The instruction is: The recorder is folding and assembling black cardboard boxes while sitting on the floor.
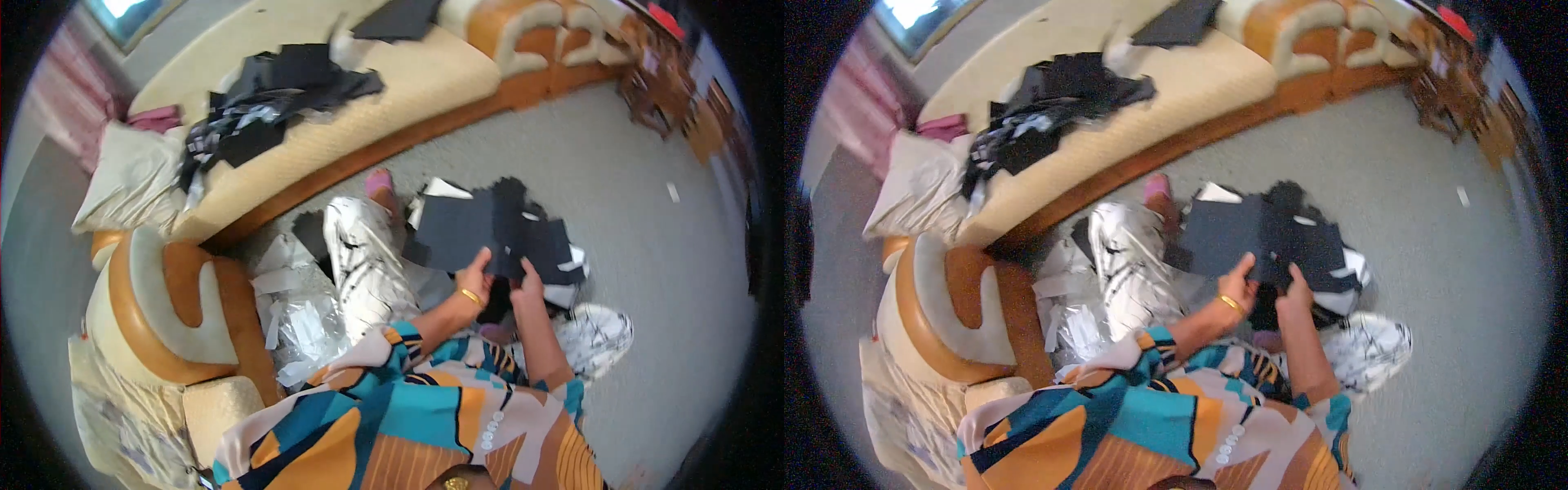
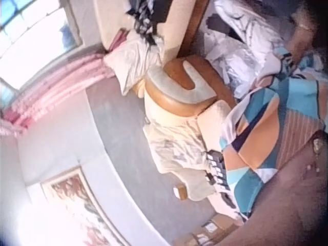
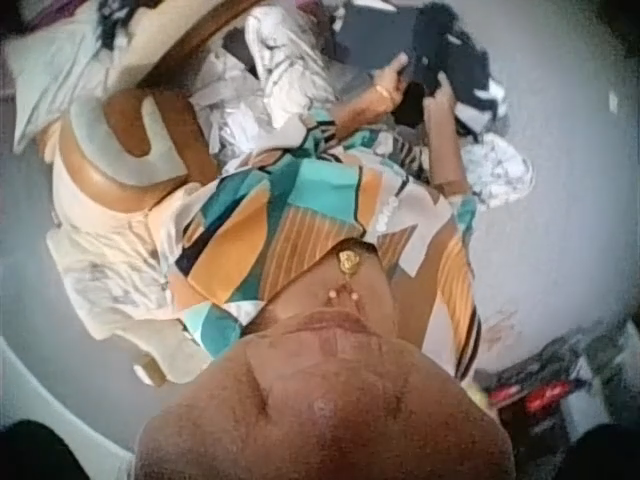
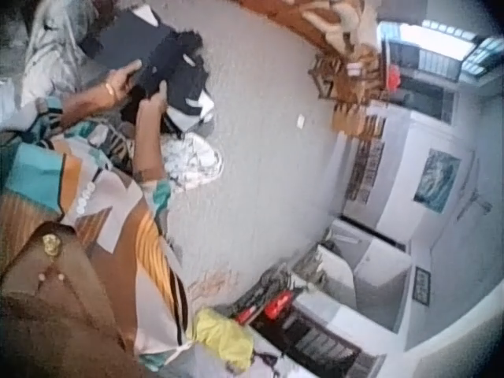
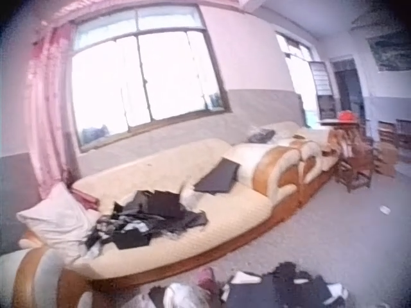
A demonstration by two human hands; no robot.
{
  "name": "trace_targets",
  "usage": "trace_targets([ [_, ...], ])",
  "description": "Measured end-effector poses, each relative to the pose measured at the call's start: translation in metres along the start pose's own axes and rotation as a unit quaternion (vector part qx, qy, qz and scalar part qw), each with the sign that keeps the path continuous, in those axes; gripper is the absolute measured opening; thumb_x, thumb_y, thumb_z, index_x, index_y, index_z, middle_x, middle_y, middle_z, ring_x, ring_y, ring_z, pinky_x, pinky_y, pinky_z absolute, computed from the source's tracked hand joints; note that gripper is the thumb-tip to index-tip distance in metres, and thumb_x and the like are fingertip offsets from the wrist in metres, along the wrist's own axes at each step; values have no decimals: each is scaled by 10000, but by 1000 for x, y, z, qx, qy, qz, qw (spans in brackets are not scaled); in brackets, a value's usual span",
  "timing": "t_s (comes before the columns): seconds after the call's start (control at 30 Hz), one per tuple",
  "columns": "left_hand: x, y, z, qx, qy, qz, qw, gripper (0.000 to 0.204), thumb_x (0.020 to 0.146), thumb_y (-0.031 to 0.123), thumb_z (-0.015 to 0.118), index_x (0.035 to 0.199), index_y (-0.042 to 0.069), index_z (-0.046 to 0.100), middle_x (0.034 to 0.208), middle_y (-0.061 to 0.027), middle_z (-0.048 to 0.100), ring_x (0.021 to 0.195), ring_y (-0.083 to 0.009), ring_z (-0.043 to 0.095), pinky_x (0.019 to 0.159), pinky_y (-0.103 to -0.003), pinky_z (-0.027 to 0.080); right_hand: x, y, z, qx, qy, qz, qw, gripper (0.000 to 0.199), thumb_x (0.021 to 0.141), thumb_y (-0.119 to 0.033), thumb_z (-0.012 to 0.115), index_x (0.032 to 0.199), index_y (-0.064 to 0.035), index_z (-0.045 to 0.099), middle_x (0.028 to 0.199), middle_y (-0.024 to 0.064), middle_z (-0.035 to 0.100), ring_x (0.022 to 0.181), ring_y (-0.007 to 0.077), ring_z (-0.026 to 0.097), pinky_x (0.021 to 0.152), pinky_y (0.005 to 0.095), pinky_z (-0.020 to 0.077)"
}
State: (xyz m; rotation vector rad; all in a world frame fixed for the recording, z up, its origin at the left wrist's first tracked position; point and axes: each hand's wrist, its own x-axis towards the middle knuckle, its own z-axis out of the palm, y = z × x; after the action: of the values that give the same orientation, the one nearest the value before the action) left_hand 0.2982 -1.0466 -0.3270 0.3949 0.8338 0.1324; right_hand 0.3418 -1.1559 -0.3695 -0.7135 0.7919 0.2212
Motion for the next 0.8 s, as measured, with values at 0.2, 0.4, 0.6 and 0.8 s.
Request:
trace_targets([
  [0.2, 35, 19, -14, 48, 60, 51, 996, 186, 720, 172, 678, 807, 56, 562, 672, -51, 556, 455, -156, 482, 376, -250, 394, 29, 13, -12, 90, 60, 30, 994, 325, 717, -129, 643, 1010, -88, 509, 946, 81, 563, 774, 255, 579, 547, 367, 476],
  [0.4, 75, 17, -8, 90, -54, 1, 994, 140, 757, 85, 627, 877, 44, 568, 894, -78, 604, 761, -214, 603, 630, -307, 526, 32, -19, -27, 29, 96, -74, 992, 288, 767, -218, 627, 1007, -123, 500, 929, 20, 539, 758, 181, 535, 516, 284, 465],
  [0.6, 128, -23, -17, 92, -22, -62, 994, 183, 720, 98, 677, 865, 90, 566, 876, -41, 600, 763, -182, 586, 602, -302, 507, 69, -40, -79, 43, 183, -108, 976, 230, 766, -179, 635, 960, -113, 530, 929, 35, 540, 763, 194, 525, 544, 306, 440],
  [0.8, 154, -50, -37, 175, 31, -106, 978, 178, 739, 132, 669, 873, 89, 559, 844, -37, 576, 744, -180, 553, 567, -268, 470, 105, -38, -110, 119, 236, -91, 960, 305, 771, -154, 627, 1035, -107, 483, 944, 40, 542, 837, 217, 507, 606, 345, 428],
])
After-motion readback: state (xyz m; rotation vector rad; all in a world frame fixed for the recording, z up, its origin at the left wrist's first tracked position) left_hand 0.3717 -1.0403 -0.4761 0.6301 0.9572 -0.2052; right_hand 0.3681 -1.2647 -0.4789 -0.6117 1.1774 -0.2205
